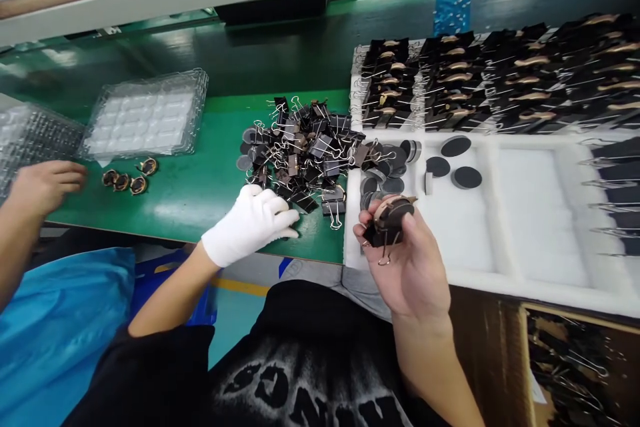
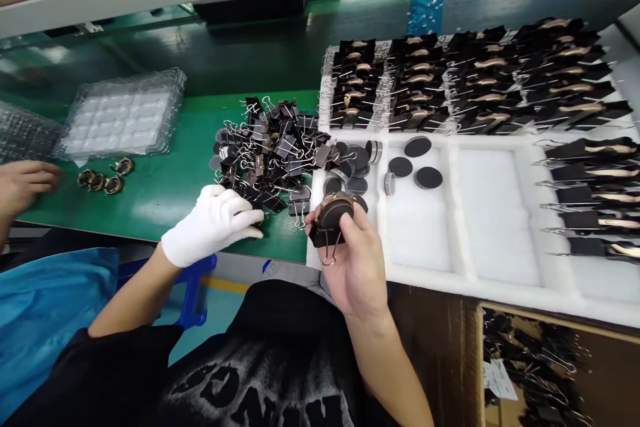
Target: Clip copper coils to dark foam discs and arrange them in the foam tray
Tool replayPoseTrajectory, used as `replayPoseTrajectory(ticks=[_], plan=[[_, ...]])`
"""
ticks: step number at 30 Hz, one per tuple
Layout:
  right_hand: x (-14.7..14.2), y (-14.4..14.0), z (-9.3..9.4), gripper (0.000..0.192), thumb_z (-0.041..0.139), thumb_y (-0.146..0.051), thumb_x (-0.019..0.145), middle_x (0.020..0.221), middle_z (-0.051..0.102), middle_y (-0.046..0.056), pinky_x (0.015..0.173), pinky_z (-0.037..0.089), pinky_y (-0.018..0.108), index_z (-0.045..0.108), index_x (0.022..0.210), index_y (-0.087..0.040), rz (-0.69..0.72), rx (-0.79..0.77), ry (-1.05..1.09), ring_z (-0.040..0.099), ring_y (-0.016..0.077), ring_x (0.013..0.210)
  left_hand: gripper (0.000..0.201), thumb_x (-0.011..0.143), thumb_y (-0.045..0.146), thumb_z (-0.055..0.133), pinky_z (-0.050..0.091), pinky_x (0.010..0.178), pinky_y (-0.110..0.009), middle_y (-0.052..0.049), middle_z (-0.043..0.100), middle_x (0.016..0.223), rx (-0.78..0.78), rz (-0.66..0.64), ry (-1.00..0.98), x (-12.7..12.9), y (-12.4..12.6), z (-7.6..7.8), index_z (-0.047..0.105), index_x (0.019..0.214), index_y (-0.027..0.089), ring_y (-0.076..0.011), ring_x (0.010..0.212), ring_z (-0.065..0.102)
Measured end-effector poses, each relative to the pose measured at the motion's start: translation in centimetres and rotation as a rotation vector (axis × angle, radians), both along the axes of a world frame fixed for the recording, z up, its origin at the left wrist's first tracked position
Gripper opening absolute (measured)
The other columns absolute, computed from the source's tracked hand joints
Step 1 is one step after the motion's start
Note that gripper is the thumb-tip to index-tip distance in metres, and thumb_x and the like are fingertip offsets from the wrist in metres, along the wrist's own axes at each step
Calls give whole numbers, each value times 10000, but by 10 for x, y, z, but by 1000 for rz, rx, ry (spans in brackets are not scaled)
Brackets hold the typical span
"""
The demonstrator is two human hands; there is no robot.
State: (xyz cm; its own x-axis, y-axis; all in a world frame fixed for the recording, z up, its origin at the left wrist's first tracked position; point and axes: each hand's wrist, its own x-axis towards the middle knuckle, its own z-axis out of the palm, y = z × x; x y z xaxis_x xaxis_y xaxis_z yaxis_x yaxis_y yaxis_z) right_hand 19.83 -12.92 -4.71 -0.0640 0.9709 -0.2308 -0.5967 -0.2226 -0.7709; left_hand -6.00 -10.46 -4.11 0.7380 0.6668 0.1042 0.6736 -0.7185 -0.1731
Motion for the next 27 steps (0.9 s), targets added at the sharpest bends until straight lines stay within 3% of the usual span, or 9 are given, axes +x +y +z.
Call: replayPoseTrajectory(ticks=[3,6,10,15,18,20,22,24,27], plan=[[0,-4,-1,132,688,-404,932,947,688,6,771,613,279,708,987,-285,22,-24,26,684,159,878,363,924,552,686,318,764,-378,-56,729,850,-62,46,-51,-7,5,-2,725,1067,221,-211,750,582],[0,-8,-3,141,686,-403,933,920,703,24,761,628,310,708,978,-271,33,-15,-18,696,185,877,209,973,444,664,306,777,-378,-43,738,848,-114,66,-96,-14,9,-4,745,975,251,-186,743,577],[-2,-11,-4,162,678,-414,951,945,726,24,776,639,326,716,1013,-269,64,0,-62,715,183,870,235,977,428,665,318,817,-389,-19,739,835,-211,35,-185,-18,17,2,752,842,257,-170,767,598],[-3,-18,-7,216,722,-433,933,919,766,39,767,649,352,746,1048,-251,165,-13,-93,742,198,832,244,961,327,683,401,848,-350,8,704,768,-489,18,-520,-17,29,15,682,746,212,-144,762,616],[-6,-21,-10,229,738,-424,929,1134,783,84,914,635,407,772,1078,-253,165,33,-178,738,250,1083,208,949,250,647,463,761,-298,0,696,776,-529,123,-788,-4,32,16,623,751,191,-133,742,618],[-9,-21,-10,179,734,-375,940,1305,736,88,1063,572,446,791,1076,-273,159,130,-262,613,280,1349,183,951,261,628,484,716,-280,-10,695,805,-481,251,-943,12,30,15,615,783,188,-128,733,625],[-11,-20,-7,146,722,-320,949,1347,718,89,1151,508,469,804,1065,-289,175,236,-331,420,283,1530,182,963,290,619,504,709,-278,-10,687,806,-450,347,-1074,30,24,15,617,813,188,-123,720,635],[-12,-18,-5,162,710,-279,955,1346,719,94,1178,484,480,807,1082,-299,194,317,-373,320,274,1585,196,978,303,609,518,707,-280,-5,681,787,-484,364,-1150,47,16,17,619,819,189,-119,703,645],[-6,-16,-6,225,706,-222,954,1427,677,79,1197,467,482,796,1140,-309,180,405,-405,403,281,1545,201,968,282,613,519,693,-275,-2,682,766,-532,282,-1087,60,6,23,604,788,193,-116,688,643]])
